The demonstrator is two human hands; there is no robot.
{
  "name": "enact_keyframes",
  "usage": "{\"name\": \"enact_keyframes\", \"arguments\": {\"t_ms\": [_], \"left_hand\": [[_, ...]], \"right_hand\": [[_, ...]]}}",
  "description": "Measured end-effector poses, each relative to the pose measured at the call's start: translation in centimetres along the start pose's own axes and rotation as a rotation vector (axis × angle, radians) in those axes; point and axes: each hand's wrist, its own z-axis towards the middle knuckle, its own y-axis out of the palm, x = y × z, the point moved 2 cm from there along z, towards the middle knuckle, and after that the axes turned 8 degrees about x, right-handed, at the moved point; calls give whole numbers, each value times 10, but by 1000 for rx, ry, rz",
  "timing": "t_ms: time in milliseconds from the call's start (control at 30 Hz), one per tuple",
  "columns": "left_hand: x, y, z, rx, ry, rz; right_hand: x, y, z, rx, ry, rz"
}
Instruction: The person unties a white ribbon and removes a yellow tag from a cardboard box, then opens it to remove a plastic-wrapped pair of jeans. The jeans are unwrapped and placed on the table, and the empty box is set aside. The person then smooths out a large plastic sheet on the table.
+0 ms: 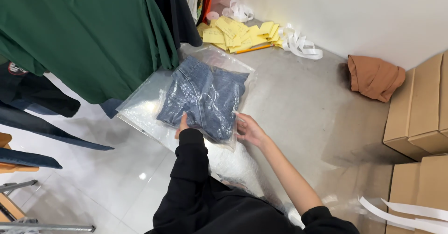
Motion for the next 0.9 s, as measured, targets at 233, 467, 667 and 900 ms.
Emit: {"name": "enact_keyframes", "arguments": {"t_ms": [233, 467, 667, 900], "left_hand": [[68, 30, -114, -320, 27, 241], [34, 113, -79, -474, 331, 548], [-55, 98, -206, -855, 190, 542], [-153, 76, -280, -1255, -220, 527]], "right_hand": [[-20, 47, -7, 66, -96, -149], [-59, -13, -20, 54, -238, 121], [-56, -162, -80, 283, -400, 271], [-52, -215, -210, 573, -566, 420]]}}
